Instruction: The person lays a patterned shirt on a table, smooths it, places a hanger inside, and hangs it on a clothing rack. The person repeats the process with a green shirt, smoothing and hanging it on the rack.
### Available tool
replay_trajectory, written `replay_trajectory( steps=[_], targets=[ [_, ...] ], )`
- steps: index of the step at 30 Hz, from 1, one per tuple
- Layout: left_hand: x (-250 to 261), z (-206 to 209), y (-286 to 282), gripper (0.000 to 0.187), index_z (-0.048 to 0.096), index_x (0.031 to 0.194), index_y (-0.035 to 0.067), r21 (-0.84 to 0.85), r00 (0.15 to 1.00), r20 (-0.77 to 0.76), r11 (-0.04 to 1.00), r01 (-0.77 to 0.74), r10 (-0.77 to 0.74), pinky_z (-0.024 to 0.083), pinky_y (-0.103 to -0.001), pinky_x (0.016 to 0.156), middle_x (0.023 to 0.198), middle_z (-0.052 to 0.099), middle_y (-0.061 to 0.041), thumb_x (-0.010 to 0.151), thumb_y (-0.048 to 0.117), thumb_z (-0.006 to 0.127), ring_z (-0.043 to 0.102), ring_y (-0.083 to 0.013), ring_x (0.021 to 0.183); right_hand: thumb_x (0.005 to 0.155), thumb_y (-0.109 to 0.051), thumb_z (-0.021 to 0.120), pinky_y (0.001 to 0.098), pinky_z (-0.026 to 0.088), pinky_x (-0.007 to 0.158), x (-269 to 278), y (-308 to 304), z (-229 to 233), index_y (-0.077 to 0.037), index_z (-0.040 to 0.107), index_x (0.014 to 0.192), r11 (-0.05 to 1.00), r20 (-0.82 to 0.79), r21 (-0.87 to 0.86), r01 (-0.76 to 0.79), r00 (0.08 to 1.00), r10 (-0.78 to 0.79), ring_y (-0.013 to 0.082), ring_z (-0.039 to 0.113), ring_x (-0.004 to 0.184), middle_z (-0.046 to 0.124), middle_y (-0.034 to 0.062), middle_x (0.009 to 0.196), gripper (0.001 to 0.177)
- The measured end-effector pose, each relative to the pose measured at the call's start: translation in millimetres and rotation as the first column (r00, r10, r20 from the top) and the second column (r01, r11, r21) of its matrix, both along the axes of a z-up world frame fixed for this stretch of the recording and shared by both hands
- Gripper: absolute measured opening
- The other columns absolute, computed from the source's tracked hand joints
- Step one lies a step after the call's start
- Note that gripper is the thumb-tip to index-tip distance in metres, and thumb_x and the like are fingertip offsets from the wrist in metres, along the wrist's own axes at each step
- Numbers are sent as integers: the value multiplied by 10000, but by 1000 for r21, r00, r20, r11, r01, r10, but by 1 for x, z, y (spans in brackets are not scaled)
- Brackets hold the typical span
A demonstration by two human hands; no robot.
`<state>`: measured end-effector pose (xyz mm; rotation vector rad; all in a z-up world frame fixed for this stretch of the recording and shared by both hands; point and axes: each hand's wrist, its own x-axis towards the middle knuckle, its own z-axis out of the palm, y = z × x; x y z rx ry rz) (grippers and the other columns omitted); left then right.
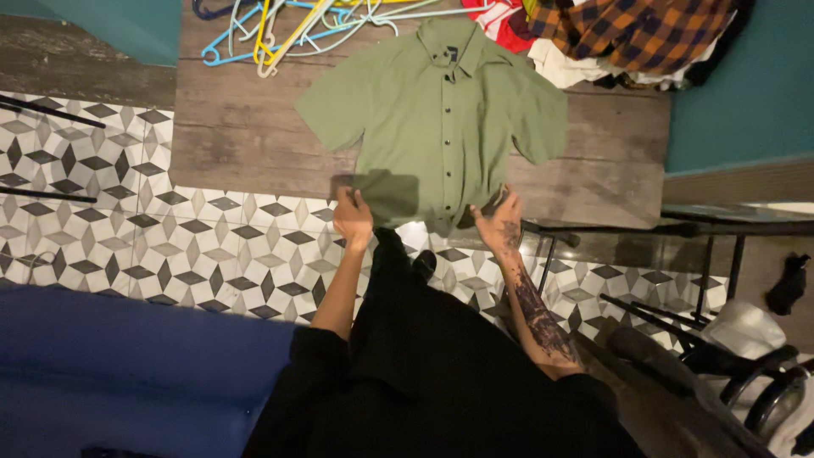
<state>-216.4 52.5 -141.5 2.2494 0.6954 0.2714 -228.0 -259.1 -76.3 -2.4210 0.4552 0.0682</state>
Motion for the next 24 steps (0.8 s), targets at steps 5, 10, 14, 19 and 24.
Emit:
replay_trajectory(
  steps=[5,10,14,19,24],
  targets=[
    [45,14,1,559,497,1313,0,197,991,102,978,63,-84,388,-591,1071,1342,487,-256,862,236,728,460,-454,1283,800,-441,875,552,281,1203,55,9,5,-55,304,1559,989,150,-114,-100,982,116,500,264,1482,277,287,1607,1026],
    [115,13,-11,798,343,1518,-31,299,942,79,909,290,-326,244,-639,1210,1596,208,-325,896,333,686,156,-543,1500,773,-573,844,593,133,1249,118,28,-15,-94,174,1622,950,28,-237,-203,976,215,485,3,1556,26,295,1685,1183],
    [160,6,-10,841,221,1638,158,249,867,-103,831,498,-488,148,-707,1187,1697,28,-256,959,478,601,8,-530,1541,774,-625,788,591,112,1243,146,39,-39,-126,115,1656,960,-132,-191,-206,974,182,478,-42,1550,-29,290,1682,1216],
    [180,-2,35,756,269,1646,297,441,830,-167,713,545,-532,38,-809,1135,1729,33,-121,995,585,525,44,-454,1575,834,-626,761,606,161,1216,139,49,-51,-117,239,1626,951,-15,-264,-161,986,163,489,53,1537,71,295,1672,1076],
    [197,2,92,636,325,1632,392,515,815,-265,640,571,-515,31,-782,1164,1745,95,-24,1041,588,454,56,-393,1596,951,-502,704,521,382,1226,129,47,-40,-90,430,1542,999,116,-21,-49,992,51,433,448,1449,485,212,1535,771]
  ],
)
